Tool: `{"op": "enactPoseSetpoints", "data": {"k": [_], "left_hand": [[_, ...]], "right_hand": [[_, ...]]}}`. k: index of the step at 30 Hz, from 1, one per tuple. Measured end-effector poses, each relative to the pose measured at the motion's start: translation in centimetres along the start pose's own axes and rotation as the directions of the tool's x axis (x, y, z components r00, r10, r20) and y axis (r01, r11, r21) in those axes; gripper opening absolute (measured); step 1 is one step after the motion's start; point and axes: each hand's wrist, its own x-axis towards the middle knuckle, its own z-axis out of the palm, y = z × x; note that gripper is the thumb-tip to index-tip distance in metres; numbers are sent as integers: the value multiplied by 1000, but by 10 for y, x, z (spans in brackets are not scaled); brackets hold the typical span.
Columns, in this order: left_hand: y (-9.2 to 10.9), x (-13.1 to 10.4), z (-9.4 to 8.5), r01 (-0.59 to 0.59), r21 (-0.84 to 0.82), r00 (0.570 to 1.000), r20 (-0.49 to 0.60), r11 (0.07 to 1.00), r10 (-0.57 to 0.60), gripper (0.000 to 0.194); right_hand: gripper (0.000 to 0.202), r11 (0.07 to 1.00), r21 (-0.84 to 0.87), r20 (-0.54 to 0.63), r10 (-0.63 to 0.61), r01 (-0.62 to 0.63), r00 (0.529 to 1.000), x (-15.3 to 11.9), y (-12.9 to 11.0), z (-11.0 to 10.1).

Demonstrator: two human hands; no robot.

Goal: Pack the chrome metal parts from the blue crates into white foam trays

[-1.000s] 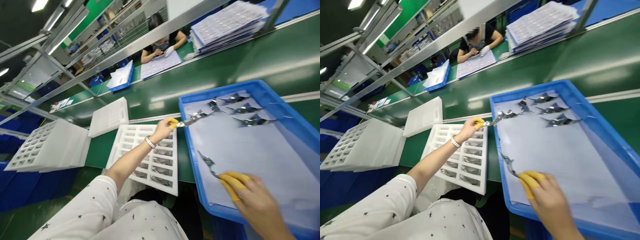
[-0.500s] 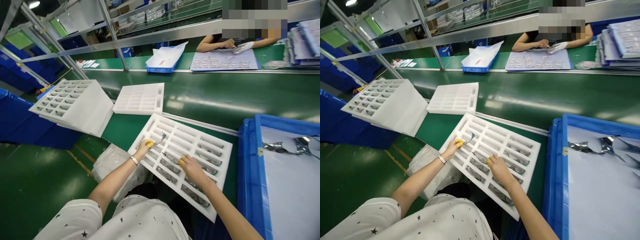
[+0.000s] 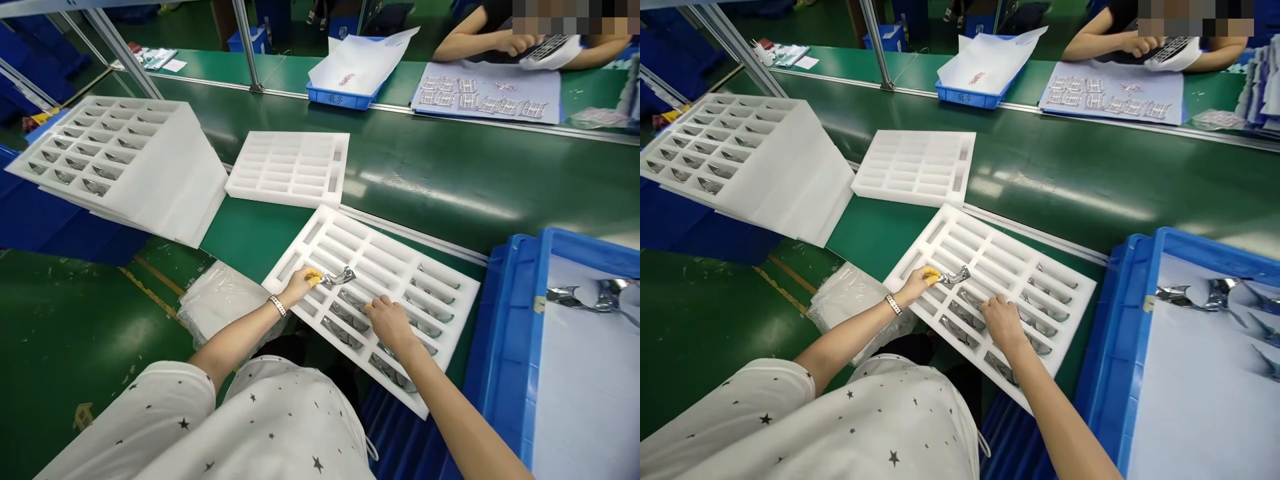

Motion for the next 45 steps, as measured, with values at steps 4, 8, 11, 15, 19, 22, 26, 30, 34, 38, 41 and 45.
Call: {"op": "enactPoseSetpoints", "data": {"k": [4, 8, 11, 15, 19, 22, 26, 30, 34, 38, 41, 45], "left_hand": [[-3, 1, -2, -12, 14, 1000, 20, 1000, 12, 12], [-7, 3, -2, -20, 48, 999, 37, 999, 18, 13], [-7, 3, -2, -31, 86, 998, 52, 996, 27, 15], [1, -3, -2, -83, 226, 996, 46, 971, 74, 16], [19, -10, 3, -205, 412, 978, 111, 888, 174, 18], [37, -8, 16, -283, 573, 959, 182, 769, 216, 20], [61, 5, 43, -350, 688, 935, 300, 636, 189, 22], [76, 21, 67, -382, 733, 920, 358, 563, 159, 22], [78, 29, 81, -382, 771, 920, 367, 510, 134, 20], [68, 33, 85, -353, 751, 931, 344, 558, 125, 23], [57, 36, 78, -306, 683, 949, 273, 664, 158, 34], [37, 42, 62, -224, 672, 974, 187, 706, 131, 37]], "right_hand": [[29, 996, 26, 100, 84, -87, 991, 2, -3, -5], [33, 993, 47, 248, 94, -109, 964, 12, -1, -6], [36, 994, 34, 247, 94, -105, 964, 19, -5, -7], [35, 991, 43, 226, 116, -129, 967, 7, 0, -10], [32, 973, 110, -58, 212, -205, 975, -23, 21, -14], [34, 981, 138, -418, 183, -137, 890, -36, 28, -25], [25, 1000, 13, -467, 12, -7, 884, -31, 27, -44], [20, 999, -9, -299, 35, -40, 953, -21, 33, -43], [18, 1000, 18, -299, 25, -20, 954, -18, 37, -23], [25, 993, 115, -310, 50, -15, 949, -17, 41, -2], [26, 958, 285, -347, 75, 29, 935, -14, 50, 13], [26, 898, 424, -399, 71, 116, 914, -10, 60, 25]]}}
